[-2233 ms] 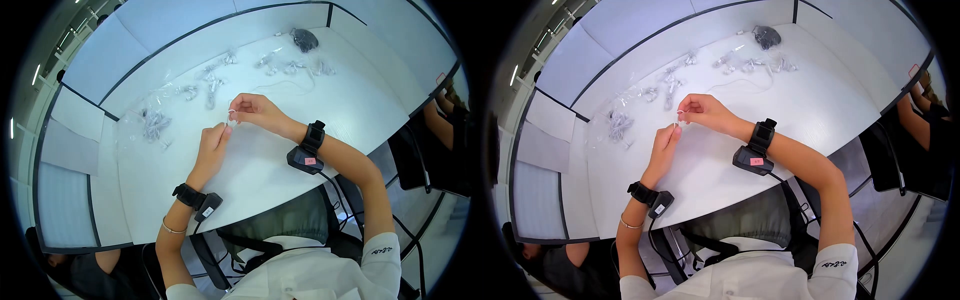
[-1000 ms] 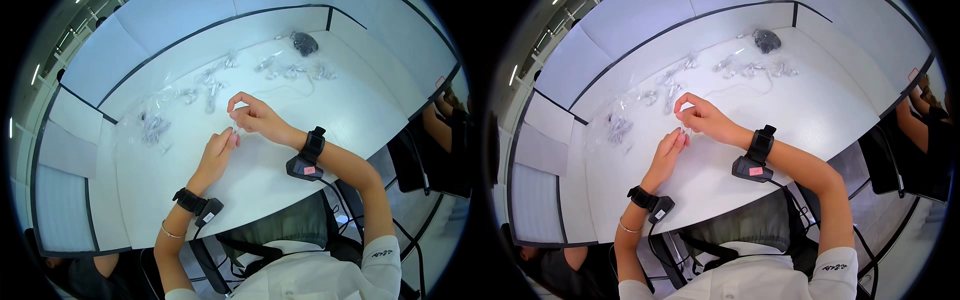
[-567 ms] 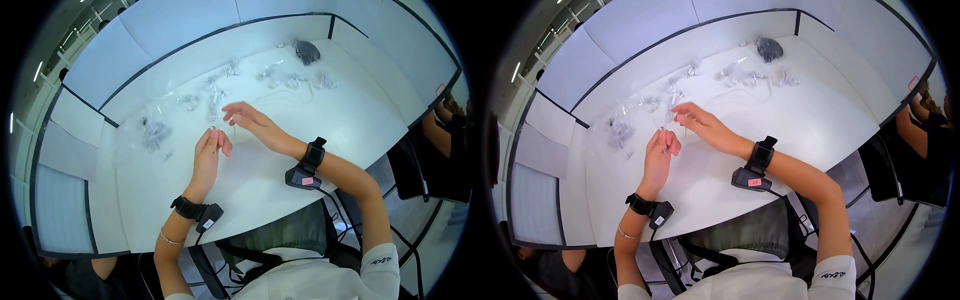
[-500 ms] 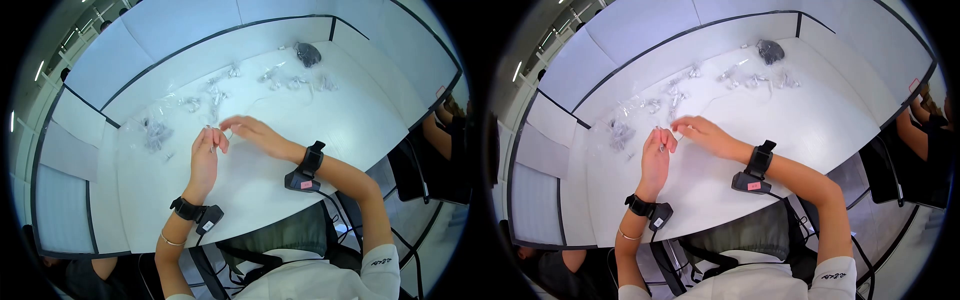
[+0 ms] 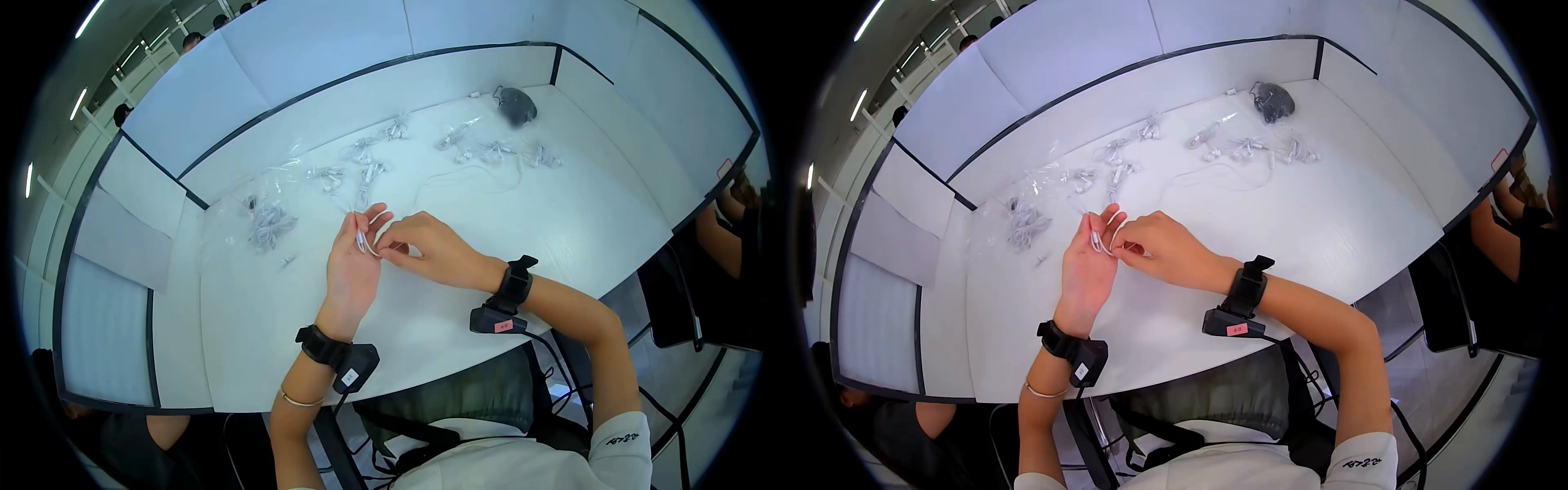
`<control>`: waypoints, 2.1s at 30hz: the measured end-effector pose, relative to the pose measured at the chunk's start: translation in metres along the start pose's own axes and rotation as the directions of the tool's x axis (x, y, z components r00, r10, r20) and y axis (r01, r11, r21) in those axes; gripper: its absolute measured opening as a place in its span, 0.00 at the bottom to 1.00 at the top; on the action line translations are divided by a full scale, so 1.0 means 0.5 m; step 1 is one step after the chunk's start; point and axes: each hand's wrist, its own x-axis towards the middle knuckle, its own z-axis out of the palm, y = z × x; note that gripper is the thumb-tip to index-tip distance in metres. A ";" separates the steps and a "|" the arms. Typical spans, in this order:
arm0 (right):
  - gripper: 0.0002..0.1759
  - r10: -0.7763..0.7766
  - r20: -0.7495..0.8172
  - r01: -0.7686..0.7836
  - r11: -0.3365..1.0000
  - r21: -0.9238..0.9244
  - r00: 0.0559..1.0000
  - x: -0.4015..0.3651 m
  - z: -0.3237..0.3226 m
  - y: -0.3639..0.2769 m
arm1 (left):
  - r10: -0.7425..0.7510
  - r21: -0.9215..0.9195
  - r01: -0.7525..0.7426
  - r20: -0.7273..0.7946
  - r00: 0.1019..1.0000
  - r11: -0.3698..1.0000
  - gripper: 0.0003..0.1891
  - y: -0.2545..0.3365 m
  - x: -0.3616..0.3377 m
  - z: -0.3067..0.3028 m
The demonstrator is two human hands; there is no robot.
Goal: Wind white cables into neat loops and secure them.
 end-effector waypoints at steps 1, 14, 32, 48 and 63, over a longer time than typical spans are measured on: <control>0.06 -0.002 0.022 0.003 1.000 -0.029 1.000 -0.001 -0.003 -0.006 | -0.026 -0.032 0.028 0.037 0.999 0.999 0.13 -0.001 -0.001 0.004; 0.12 -0.057 0.094 0.058 0.998 -0.014 0.994 -0.005 -0.003 -0.017 | 0.109 0.369 -0.001 -0.272 0.956 0.929 0.16 -0.040 -0.001 -0.006; 0.06 -0.153 0.251 0.159 0.987 -0.002 0.956 0.000 -0.045 0.003 | -0.064 0.222 0.110 -0.205 0.977 0.969 0.14 -0.024 -0.006 -0.027; 0.09 0.045 0.117 -0.038 0.997 -0.061 0.992 0.000 -0.039 -0.003 | -0.164 0.334 0.190 -0.105 0.981 0.923 0.16 -0.037 -0.019 -0.016; 0.11 0.083 0.061 -0.078 0.993 -0.084 0.995 -0.002 -0.034 0.021 | -0.264 0.358 0.282 -0.100 0.959 0.890 0.15 -0.023 -0.028 -0.005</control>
